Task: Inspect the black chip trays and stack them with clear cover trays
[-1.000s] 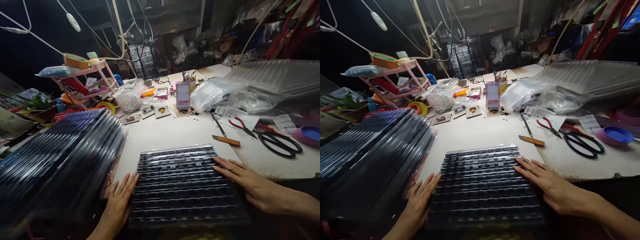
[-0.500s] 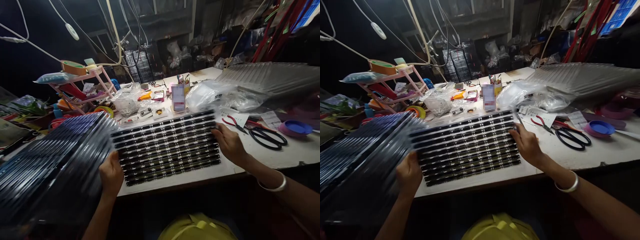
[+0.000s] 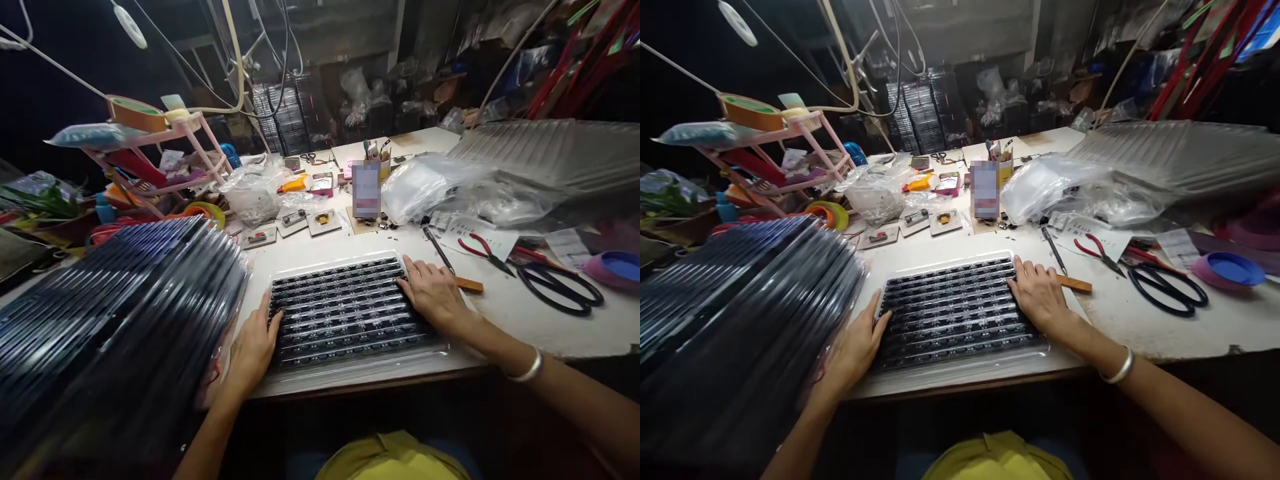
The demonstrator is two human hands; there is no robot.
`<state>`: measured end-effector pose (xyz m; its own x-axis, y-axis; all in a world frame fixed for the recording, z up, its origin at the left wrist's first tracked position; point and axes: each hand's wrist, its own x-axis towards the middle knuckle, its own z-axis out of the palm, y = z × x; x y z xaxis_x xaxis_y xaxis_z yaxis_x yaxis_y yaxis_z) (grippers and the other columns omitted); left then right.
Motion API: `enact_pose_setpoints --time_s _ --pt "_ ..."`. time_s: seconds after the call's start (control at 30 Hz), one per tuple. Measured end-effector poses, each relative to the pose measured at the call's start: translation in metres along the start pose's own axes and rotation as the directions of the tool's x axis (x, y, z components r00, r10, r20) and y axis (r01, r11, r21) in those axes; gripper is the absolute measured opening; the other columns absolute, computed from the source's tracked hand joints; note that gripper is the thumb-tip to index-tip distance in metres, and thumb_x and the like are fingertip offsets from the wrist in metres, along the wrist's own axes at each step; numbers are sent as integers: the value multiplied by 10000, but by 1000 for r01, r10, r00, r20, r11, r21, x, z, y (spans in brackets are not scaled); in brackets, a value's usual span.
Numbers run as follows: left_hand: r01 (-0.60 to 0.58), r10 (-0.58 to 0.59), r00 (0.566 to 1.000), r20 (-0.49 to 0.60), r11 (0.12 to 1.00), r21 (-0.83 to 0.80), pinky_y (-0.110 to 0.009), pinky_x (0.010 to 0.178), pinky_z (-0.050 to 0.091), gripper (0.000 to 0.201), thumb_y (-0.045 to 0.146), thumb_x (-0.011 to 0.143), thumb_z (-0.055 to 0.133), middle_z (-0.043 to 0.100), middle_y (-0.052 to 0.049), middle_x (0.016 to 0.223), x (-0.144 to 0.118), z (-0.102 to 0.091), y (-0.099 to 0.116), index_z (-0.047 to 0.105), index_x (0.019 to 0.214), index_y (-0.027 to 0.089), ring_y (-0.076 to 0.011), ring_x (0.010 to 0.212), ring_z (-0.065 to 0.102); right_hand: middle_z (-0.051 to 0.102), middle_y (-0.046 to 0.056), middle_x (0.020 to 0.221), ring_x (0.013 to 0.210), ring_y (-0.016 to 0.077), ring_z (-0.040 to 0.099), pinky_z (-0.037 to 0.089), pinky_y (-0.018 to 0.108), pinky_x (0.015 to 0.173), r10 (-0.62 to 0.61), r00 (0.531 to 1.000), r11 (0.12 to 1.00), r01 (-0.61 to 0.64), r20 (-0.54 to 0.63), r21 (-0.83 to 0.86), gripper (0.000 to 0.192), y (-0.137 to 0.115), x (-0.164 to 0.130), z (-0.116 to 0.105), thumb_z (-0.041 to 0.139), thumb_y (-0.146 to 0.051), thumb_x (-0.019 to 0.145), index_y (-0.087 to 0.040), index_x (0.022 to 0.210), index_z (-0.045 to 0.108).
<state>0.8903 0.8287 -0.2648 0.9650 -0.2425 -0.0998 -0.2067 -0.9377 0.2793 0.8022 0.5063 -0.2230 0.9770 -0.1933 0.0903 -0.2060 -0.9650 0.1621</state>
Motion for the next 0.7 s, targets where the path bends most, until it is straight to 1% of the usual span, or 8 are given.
enact_pose_setpoints --time_s 0.07,0.13,0.23,0.33,0.4,0.5,0.6,0.7 --pt "-74 75 997 -3 992 100 -336 742 432 501 354 966 242 623 -113 966 -5 2 1 320 1437 199 -248 875 609 477 197 1358 1186 333 480 352 495 910 -181 977 983 176 -112 -52 443 4 2 5 281 -316 977 -99 1316 465" --pt "-94 100 995 -14 971 219 -353 716 430 491 336 969 235 603 -112 937 -5 3 4 340 1429 201 -259 851 597 439 156 1407 1277 288 409 307 492 984 -332 938 943 330 -104 -31 431 6 7 12 247 -284 987 -125 1310 484" --pt "-117 136 990 -37 940 320 -388 737 428 497 334 966 256 592 -127 960 -2 4 8 346 1425 167 -280 887 574 353 182 1454 1351 306 306 283 494 1030 -419 908 907 420 -29 40 506 -3 11 20 270 -390 981 -102 1367 425" --pt "-140 166 984 -62 941 308 -421 790 422 491 326 960 283 579 -144 1029 -1 6 8 372 1410 151 -291 953 544 196 211 1505 1394 352 155 244 539 1055 -517 856 851 517 -25 87 654 -24 1 19 324 -551 929 -132 1431 333" --pt "-138 160 983 -86 965 223 -447 843 413 482 316 954 304 548 -166 1145 -1 9 4 385 1402 155 -300 1043 515 168 207 1514 1399 346 129 216 550 1069 -584 811 804 584 -35 115 665 -37 -8 13 327 -573 920 -154 1436 327" --pt "-139 133 985 -111 989 -46 -490 940 369 486 339 945 331 480 -170 1289 1 16 -7 387 1400 179 -301 1181 440 220 237 1491 1389 359 169 229 554 1063 -606 796 787 601 -10 141 660 -48 -12 0 320 -563 926 -110 1401 388" --pt "-185 144 980 -137 911 -369 -476 1026 307 489 397 928 371 471 -119 1324 4 25 -22 413 1385 226 -259 1234 405 241 270 1470 1383 373 178 238 550 1064 -593 805 796 582 25 163 675 -49 -9 -10 338 -556 924 -59 1374 419" --pt "-218 150 974 -167 817 -535 -430 1076 263 463 390 919 389 484 -86 1335 6 32 -31 464 1350 238 -223 1267 389 182 256 1489 1392 362 139 233 558 1070 -593 801 795 566 80 218 750 -48 -8 -11 342 -613 897 -61 1405 366"
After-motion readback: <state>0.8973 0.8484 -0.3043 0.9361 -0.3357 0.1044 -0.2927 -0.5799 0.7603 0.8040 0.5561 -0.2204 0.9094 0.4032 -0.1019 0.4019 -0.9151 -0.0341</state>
